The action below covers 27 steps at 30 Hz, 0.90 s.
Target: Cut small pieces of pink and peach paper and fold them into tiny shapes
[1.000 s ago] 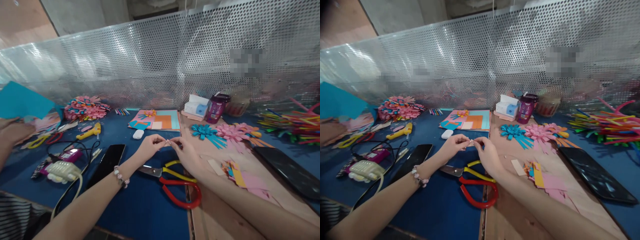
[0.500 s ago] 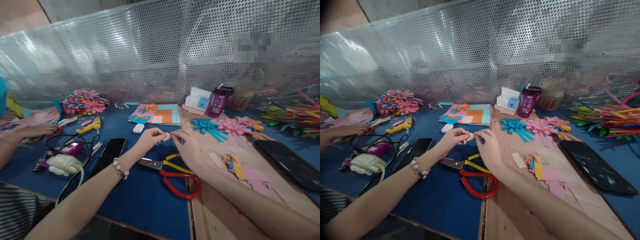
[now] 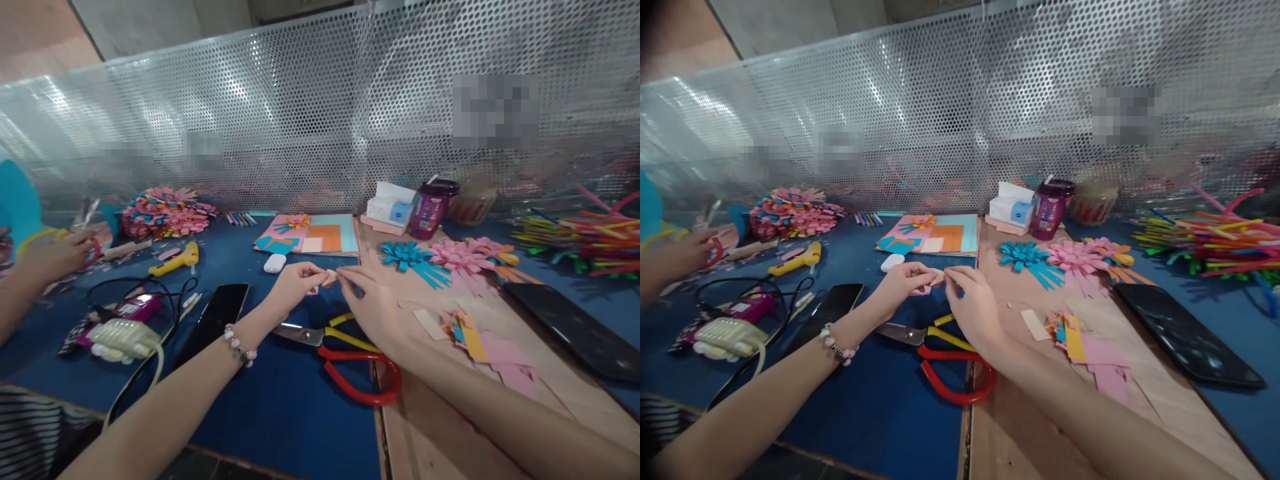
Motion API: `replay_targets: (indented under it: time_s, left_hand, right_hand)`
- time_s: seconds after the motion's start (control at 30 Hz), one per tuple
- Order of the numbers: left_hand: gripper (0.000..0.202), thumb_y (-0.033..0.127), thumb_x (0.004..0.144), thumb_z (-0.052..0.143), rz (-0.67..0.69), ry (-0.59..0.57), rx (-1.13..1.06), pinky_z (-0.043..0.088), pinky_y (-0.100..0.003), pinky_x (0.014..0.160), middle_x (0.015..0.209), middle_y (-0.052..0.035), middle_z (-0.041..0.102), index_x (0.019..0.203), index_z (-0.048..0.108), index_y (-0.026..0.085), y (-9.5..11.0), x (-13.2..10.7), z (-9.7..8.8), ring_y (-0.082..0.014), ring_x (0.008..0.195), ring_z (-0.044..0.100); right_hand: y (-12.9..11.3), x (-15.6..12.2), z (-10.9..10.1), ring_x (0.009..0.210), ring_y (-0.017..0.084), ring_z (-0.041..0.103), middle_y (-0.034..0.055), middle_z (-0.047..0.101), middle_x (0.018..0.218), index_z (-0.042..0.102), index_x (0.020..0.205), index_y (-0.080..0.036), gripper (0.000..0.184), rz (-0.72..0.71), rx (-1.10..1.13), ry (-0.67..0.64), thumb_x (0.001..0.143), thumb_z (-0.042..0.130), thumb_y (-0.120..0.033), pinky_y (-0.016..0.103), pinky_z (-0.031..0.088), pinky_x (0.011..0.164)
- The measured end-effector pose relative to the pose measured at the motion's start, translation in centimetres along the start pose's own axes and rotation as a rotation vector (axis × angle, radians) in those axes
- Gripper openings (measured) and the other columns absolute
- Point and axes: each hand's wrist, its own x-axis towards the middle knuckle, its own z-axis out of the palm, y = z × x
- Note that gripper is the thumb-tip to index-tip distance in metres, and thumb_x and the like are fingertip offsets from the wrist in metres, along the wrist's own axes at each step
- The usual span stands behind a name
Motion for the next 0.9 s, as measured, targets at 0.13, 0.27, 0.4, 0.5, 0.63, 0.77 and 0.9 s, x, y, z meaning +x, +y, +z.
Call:
replay_targets:
  time_s: [0.13,0.27,0.4,0.5,0.63,0.77,0.9]
  left_hand:
    - [0.026,0.038,0.067,0.066,-0.015,0.014,-0.009,0.044,-0.023,0.063,0.077,-0.0037,0.065,0.077,0.063,0.015,0.2,0.0,0.1,-0.0108,0.067,0.057]
    - [0.029,0.042,0.066,0.066,-0.016,0.008,0.015,0.043,-0.023,0.063,0.074,-0.0033,0.065,0.076,0.064,0.015,0.3,-0.1,0.2,-0.0112,0.067,0.056]
    - [0.029,0.042,0.067,0.065,0.005,-0.014,0.025,0.044,-0.023,0.065,0.078,-0.0032,0.064,0.078,0.064,0.016,0.1,0.0,0.2,-0.0118,0.072,0.057]
    - [0.027,0.041,0.069,0.063,-0.002,-0.013,0.033,0.044,-0.023,0.067,0.079,-0.003,0.064,0.08,0.064,0.016,0.0,0.1,0.1,-0.0118,0.073,0.056]
    - [0.025,0.038,0.069,0.063,-0.021,-0.003,0.027,0.046,-0.026,0.07,0.083,-0.0044,0.066,0.082,0.065,0.017,-0.1,0.1,0.0,-0.0132,0.076,0.057]
    - [0.025,0.038,0.069,0.063,-0.022,-0.009,0.029,0.046,-0.027,0.07,0.086,-0.0059,0.067,0.082,0.066,0.017,0.0,0.0,0.1,-0.0151,0.08,0.058]
    - [0.023,0.036,0.069,0.062,-0.001,-0.031,0.05,0.045,-0.026,0.068,0.084,-0.0051,0.068,0.082,0.065,0.018,0.2,-0.1,0.3,-0.0152,0.079,0.06]
  right_hand:
    - [-0.7,-0.2,-0.4,0.102,0.022,0.059,0.0067,0.064,0.113,0.067,0.103,-0.018,0.027,-0.037,-0.074,-0.053,0.084,0.047,-0.017,0.038,0.048,0.089]
    - [-1.1,-0.2,-0.8,0.1,0.022,0.06,0.0075,0.064,0.112,0.067,0.1,-0.019,0.026,-0.05,-0.076,-0.053,0.084,0.046,-0.016,0.038,0.048,0.087]
    - [-0.8,0.1,-0.7,0.081,0.018,0.062,0.0069,0.066,0.094,0.065,0.091,-0.018,0.02,0.034,0.041,-0.049,0.085,0.046,-0.019,0.032,0.051,0.074]
    - [-0.4,0.3,-0.6,0.076,0.016,0.06,0.0061,0.064,0.092,0.063,0.094,-0.018,0.019,0.088,0.09,-0.054,0.085,0.046,-0.02,0.029,0.05,0.069]
    - [-0.5,0.3,-0.7,0.088,0.017,0.058,0.0061,0.061,0.1,0.064,0.093,-0.018,0.021,0.081,0.109,-0.089,0.084,0.045,-0.014,0.029,0.047,0.074]
    - [-1.0,0.3,-0.9,0.085,0.017,0.056,0.0058,0.059,0.093,0.063,0.085,-0.018,0.015,0.087,0.097,-0.07,0.083,0.048,-0.018,0.028,0.046,0.072]
    - [-0.9,0.4,-0.7,0.076,0.016,0.055,0.0029,0.058,0.078,0.06,0.078,-0.019,0.012,0.093,0.067,-0.081,0.083,0.05,-0.022,0.029,0.046,0.068]
